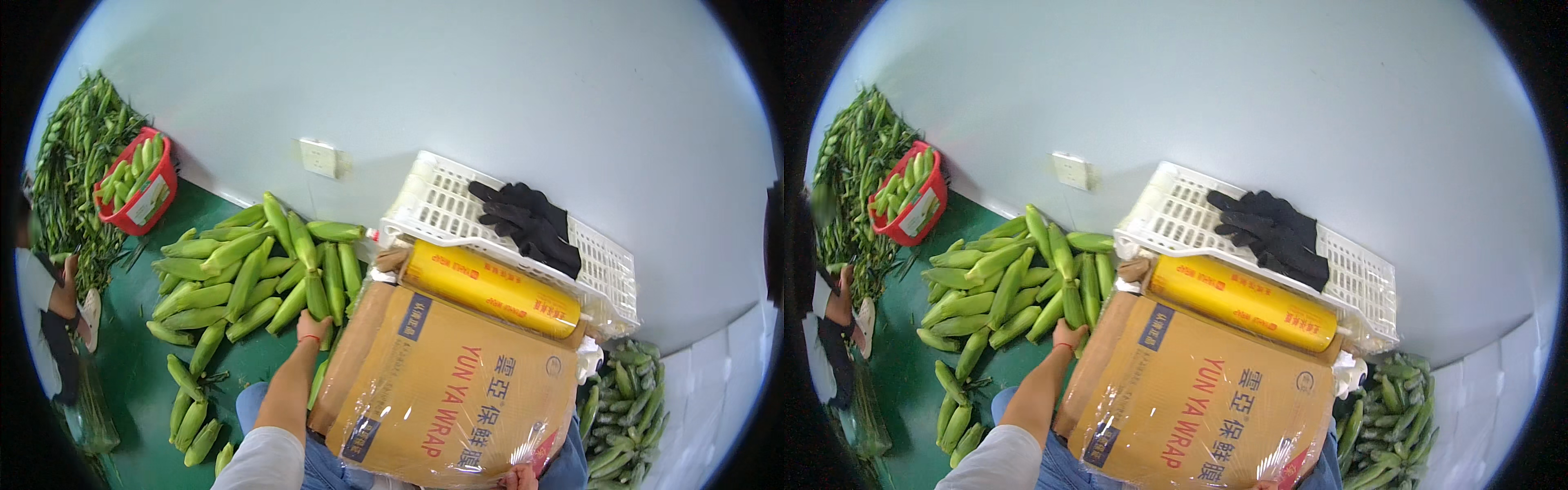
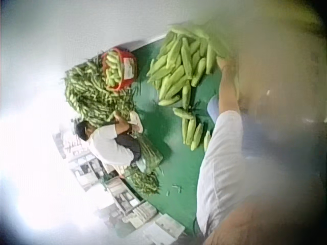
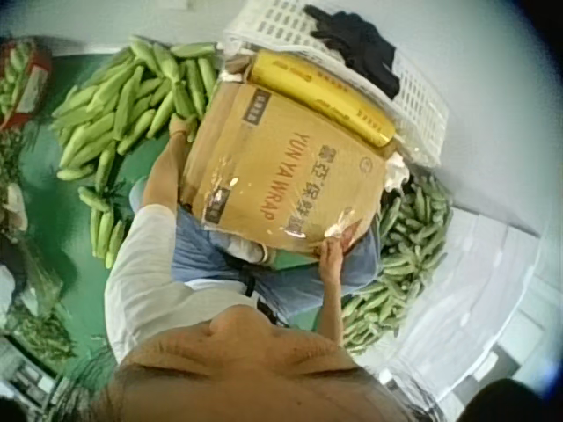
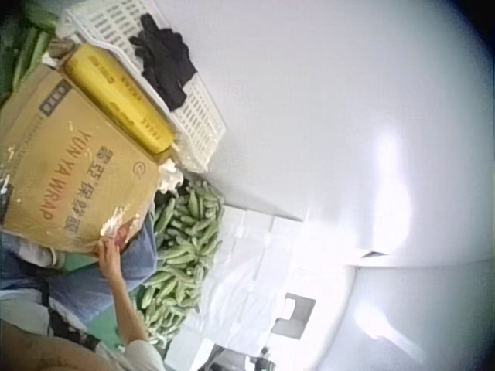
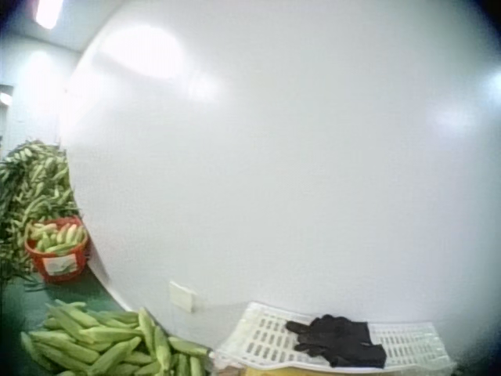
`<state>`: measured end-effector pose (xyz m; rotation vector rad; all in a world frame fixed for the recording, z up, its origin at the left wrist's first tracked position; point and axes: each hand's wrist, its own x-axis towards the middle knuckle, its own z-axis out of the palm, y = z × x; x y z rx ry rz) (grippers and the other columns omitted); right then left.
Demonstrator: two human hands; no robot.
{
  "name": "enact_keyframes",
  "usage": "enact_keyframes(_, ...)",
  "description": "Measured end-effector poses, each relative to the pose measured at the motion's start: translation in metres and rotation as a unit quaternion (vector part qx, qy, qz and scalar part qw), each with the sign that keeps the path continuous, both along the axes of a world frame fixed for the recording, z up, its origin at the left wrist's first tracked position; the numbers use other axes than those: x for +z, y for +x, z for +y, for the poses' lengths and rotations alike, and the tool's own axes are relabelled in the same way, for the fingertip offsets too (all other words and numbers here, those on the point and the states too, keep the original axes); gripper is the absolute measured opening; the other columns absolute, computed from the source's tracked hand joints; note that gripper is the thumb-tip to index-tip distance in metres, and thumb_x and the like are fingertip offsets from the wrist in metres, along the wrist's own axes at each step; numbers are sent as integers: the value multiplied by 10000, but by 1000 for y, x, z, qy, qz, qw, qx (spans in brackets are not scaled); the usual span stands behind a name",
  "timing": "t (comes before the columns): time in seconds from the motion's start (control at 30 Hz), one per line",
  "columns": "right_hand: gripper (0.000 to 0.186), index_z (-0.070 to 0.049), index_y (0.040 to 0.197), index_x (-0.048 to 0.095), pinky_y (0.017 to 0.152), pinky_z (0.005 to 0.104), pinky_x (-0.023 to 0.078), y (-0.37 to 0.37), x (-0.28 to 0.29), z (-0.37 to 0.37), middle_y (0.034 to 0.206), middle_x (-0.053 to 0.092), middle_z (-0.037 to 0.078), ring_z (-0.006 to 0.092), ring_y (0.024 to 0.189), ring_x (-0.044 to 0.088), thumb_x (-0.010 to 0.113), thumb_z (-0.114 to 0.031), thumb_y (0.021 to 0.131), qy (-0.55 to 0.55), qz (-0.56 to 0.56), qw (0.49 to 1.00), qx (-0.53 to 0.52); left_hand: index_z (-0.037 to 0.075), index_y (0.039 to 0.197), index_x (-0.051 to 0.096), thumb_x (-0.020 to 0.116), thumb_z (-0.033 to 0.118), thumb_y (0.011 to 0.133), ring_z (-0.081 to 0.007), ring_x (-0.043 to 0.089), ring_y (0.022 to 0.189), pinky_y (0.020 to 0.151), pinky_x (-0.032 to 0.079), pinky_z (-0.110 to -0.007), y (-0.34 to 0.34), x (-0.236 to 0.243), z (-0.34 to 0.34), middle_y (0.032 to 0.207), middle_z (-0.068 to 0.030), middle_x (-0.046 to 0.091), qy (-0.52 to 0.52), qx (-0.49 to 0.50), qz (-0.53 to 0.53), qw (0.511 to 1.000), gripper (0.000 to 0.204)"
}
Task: The person wraps individual ears of corn in plastic film by hand, using a box as a work surface.
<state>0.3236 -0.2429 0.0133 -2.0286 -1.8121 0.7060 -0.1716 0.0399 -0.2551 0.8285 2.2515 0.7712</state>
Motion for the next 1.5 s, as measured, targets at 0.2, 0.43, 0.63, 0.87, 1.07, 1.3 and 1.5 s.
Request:
enact_keyframes(0.2,165,-30,1045,554,818,451,422,-9,5,-5,956,577,183,369,906,548,493,-159,964,-9,-7,1000,-4,28,1344,406,668,261,821,-259,588,1044,832,498,-372,-41,130,-28,1197,-138,568,-82,-4,-298,951,629)
enact_keyframes(0.43,106,-20,941,516,742,408,422,-14,-1,0,832,587,135,307,742,564,494,-124,938,-11,-35,999,-5,32,1379,365,781,170,721,-227,511,1193,1003,410,-357,30,321,-147,1269,-102,536,103,-378,-257,883,791)
enact_keyframes(0.63,95,-24,945,523,674,449,465,-32,36,4,787,599,187,372,740,582,542,-111,913,-29,-58,998,-2,238,1275,562,744,275,707,-271,635,908,748,539,-342,187,307,-155,1078,-74,607,295,-661,119,680,598)
enact_keyframes(0.87,128,-24,1046,503,732,343,481,-53,40,63,1050,636,132,229,929,615,519,-54,922,89,372,921,-80,248,1289,556,692,342,750,-299,607,1008,810,527,-383,210,316,-138,1092,-78,614,191,-702,103,678,564)
enact_keyframes(1.07,318,-64,1090,559,841,455,409,-75,10,95,1072,610,124,324,947,554,635,-269,860,230,-84,962,119,73,1141,625,717,186,785,-308,610,1052,859,504,-403,176,301,-208,1177,-121,617,291,-403,104,861,384)
enact_keyframes(1.3,617,-65,1057,576,802,427,432,-61,9,99,1103,546,80,299,949,529,773,-482,647,280,-138,932,186,43,883,688,630,142,861,-279,658,806,721,515,-347,141,313,-114,846,-124,675,204,-490,-70,844,117)
enact_keyframes(1.5,634,-69,1010,584,702,394,496,-62,20,135,995,565,76,271,861,573,798,-508,606,290,-141,911,257,69,852,668,622,225,824,-334,632,798,691,486,-441,231,281,-40,843,-152,651,105,-717,128,678,165)
